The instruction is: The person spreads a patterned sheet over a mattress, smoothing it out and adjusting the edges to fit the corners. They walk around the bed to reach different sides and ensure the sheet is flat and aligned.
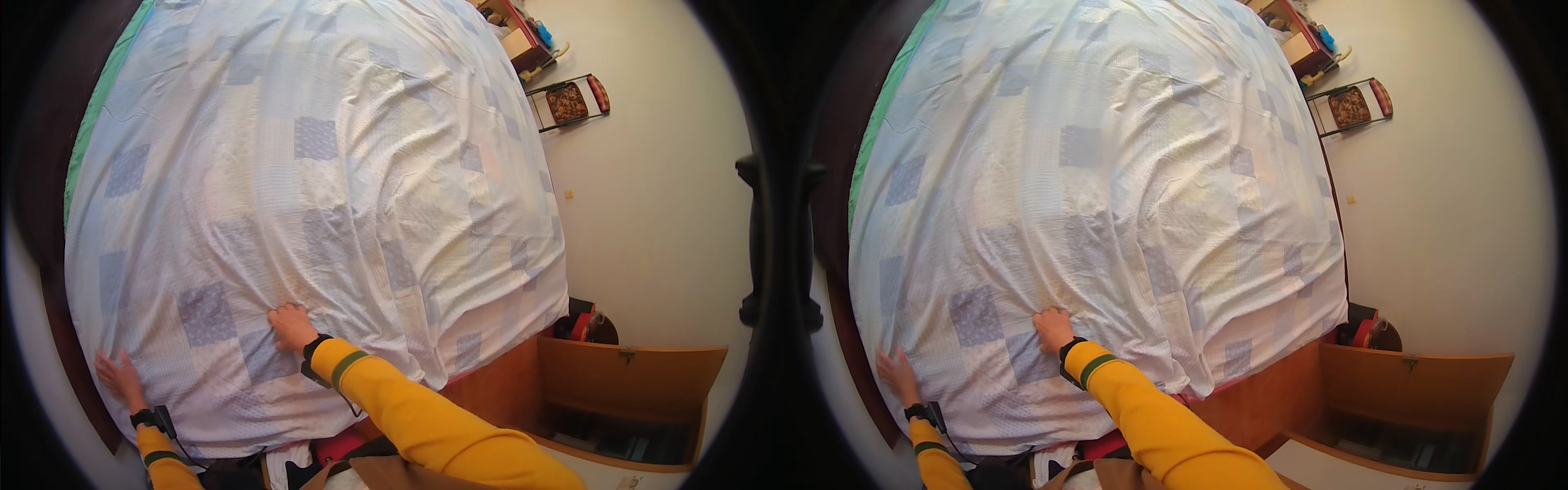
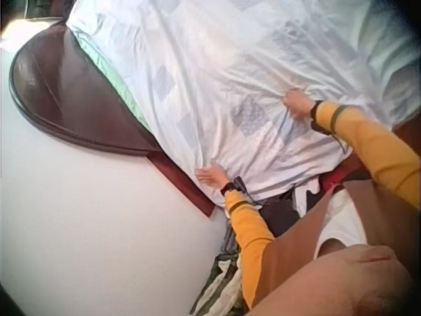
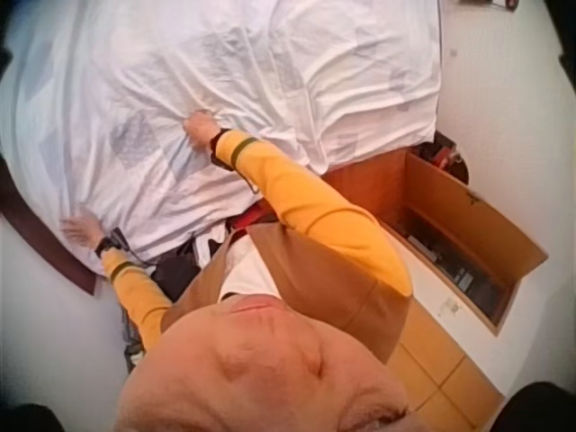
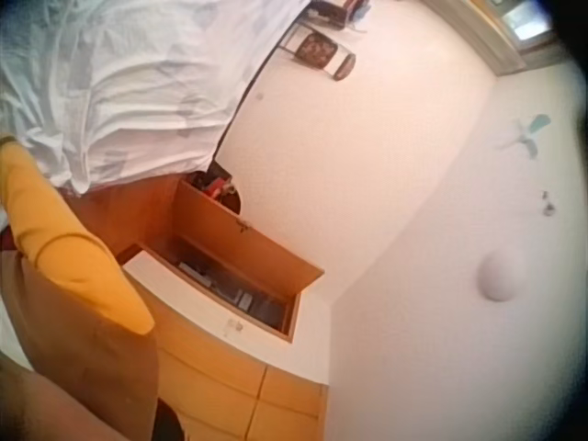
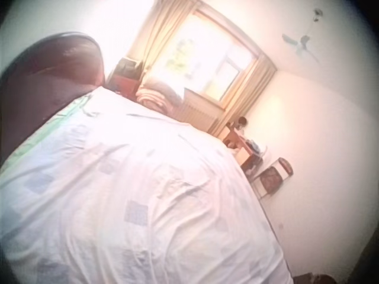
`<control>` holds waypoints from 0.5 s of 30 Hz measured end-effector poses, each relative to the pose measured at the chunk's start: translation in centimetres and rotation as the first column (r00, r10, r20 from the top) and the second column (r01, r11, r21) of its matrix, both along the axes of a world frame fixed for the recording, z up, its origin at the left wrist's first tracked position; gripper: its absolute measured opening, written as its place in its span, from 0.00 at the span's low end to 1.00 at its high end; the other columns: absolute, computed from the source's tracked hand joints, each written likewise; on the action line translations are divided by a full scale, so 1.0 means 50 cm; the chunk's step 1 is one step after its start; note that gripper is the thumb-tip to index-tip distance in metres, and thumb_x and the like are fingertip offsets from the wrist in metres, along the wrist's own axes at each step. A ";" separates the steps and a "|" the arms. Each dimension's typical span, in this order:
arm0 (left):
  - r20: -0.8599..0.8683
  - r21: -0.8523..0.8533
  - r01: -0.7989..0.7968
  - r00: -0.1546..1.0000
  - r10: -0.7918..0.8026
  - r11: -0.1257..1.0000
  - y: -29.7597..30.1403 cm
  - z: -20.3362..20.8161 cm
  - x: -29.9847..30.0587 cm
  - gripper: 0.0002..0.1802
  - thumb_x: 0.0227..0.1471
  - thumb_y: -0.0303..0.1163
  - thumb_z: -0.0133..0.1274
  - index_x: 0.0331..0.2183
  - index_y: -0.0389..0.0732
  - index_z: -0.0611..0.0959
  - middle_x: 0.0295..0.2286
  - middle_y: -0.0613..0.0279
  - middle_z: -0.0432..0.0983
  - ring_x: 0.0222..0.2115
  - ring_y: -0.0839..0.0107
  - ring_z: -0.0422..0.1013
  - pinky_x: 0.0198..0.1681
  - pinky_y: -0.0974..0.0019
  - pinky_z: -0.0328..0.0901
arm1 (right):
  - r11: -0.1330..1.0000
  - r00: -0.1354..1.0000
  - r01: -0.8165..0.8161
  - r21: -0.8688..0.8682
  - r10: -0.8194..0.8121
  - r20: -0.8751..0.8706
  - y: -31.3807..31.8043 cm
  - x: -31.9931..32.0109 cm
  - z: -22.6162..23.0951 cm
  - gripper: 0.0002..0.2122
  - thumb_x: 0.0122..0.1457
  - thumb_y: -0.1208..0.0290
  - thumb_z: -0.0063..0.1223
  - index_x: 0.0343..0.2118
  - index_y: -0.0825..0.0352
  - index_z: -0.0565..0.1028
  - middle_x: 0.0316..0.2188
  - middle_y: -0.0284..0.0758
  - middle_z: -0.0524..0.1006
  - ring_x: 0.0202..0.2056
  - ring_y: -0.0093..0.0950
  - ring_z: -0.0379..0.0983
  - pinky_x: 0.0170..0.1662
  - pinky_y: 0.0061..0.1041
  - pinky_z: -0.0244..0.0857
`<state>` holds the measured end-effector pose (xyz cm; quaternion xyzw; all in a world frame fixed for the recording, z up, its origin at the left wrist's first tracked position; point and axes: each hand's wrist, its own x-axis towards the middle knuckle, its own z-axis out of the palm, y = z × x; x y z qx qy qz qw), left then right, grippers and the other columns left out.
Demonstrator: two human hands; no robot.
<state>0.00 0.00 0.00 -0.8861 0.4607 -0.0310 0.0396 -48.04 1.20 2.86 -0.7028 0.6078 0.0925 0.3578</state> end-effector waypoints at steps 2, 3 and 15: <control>0.197 -0.252 0.555 0.832 -0.519 0.793 -0.014 0.015 -0.057 0.34 0.61 0.44 0.44 0.63 0.41 0.58 0.64 0.46 0.47 0.64 0.51 0.47 0.66 0.50 0.42 | 1.000 1.000 -0.017 -0.004 0.017 0.003 -0.001 0.003 0.002 0.24 0.37 0.67 0.67 0.42 0.62 0.73 0.41 0.40 0.76 0.48 0.42 0.69 0.51 0.44 0.61; 0.039 -0.186 0.555 0.829 -0.558 0.811 -0.023 0.016 -0.095 0.33 0.60 0.41 0.44 0.63 0.40 0.60 0.64 0.46 0.49 0.64 0.51 0.47 0.65 0.51 0.42 | 1.000 1.000 0.000 0.013 0.000 0.007 -0.001 0.002 0.001 0.24 0.37 0.68 0.67 0.41 0.62 0.73 0.41 0.40 0.76 0.48 0.42 0.70 0.51 0.44 0.61; -0.127 -0.266 0.501 0.828 -0.546 0.823 -0.088 0.006 -0.252 0.39 0.48 0.42 0.51 0.61 0.49 0.62 0.62 0.58 0.53 0.64 0.60 0.49 0.65 0.46 0.43 | 0.507 0.934 -0.344 0.790 0.101 0.342 -0.326 -0.099 0.099 0.20 0.60 0.57 0.54 0.48 0.68 0.74 0.33 0.36 0.80 0.32 0.25 0.77 0.39 0.26 0.71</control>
